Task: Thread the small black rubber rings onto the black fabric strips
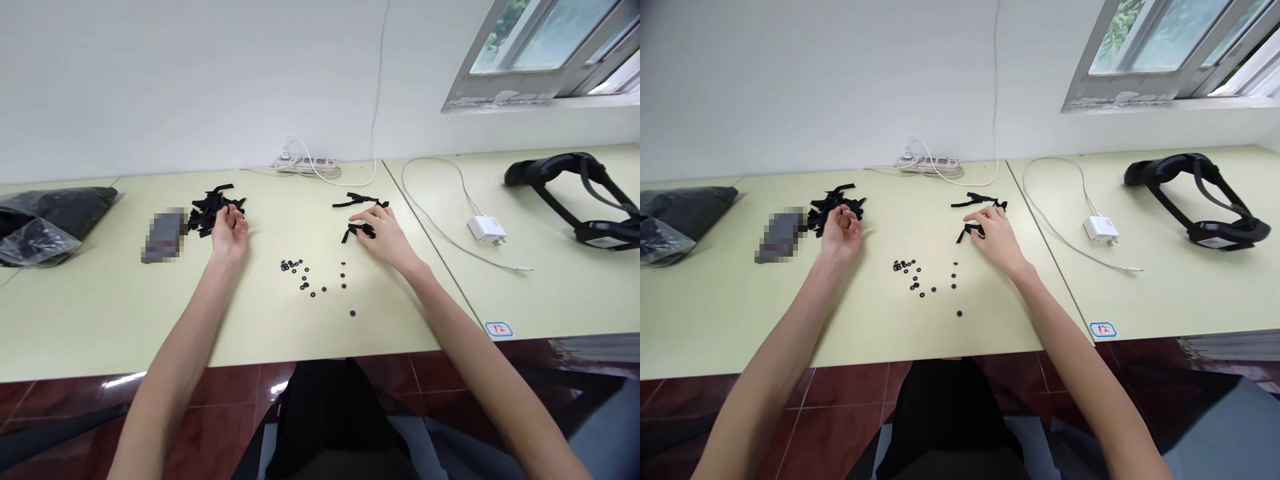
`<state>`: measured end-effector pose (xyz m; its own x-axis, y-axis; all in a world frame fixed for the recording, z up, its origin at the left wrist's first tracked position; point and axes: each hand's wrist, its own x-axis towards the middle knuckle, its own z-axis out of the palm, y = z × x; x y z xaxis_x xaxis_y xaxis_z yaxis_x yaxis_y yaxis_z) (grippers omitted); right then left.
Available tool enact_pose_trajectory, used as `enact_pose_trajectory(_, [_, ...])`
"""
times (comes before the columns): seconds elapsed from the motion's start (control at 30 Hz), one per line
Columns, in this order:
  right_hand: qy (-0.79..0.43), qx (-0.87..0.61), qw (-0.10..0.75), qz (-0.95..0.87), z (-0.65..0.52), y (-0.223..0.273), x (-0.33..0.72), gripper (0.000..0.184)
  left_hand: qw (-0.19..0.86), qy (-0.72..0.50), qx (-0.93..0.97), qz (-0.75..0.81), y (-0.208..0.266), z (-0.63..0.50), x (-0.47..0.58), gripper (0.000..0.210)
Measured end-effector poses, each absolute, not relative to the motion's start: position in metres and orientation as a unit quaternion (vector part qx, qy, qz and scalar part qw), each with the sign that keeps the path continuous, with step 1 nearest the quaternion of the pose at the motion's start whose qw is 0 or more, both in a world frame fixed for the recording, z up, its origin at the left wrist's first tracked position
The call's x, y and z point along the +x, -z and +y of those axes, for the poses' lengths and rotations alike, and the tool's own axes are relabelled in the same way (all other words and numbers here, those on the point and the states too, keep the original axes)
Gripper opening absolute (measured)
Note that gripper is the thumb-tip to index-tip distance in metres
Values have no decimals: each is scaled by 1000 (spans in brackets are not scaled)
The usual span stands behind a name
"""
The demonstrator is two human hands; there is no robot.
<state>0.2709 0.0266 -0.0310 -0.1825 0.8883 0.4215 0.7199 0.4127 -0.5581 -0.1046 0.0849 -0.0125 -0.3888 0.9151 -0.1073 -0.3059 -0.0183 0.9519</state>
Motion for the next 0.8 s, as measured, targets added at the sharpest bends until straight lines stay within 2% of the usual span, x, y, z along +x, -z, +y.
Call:
enact_pose_trajectory(0.13, [-109, -507, 335, -787, 30, 38, 267, 20, 446, -691, 278, 496, 6, 82, -115, 23])
enact_pose_trajectory(0.23, [-150, -505, 401, -749, 31, 32, 262, 16, 438, -716, 281, 464, -2, 73, -110, 24])
enact_pose_trajectory(0.3, [-224, -501, 452, -703, 29, 24, 259, 13, 448, -709, 294, 459, -6, 69, -101, 22])
enact_pose_trajectory(0.37, [-310, -486, 477, -663, 23, 16, 256, 18, 468, -682, 316, 466, -9, 66, -88, 16])
enact_pose_trajectory(0.43, [-373, -466, 484, -640, 16, 10, 251, 27, 491, -637, 368, 467, -10, 58, -69, 27])
enact_pose_trajectory(0.53, [-421, -444, 485, -625, 7, 6, 240, 34, 495, -490, 575, 430, -11, 39, -38, 40])
enact_pose_trajectory(0.63, [-446, -426, 471, -631, 2, 10, 229, 38, 503, -396, 657, 399, -9, 19, -14, 43])
enact_pose_trajectory(0.8, [-456, -410, 452, -648, 0, 13, 223, 36, 538, -381, 644, 388, 0, 10, -1, 41])
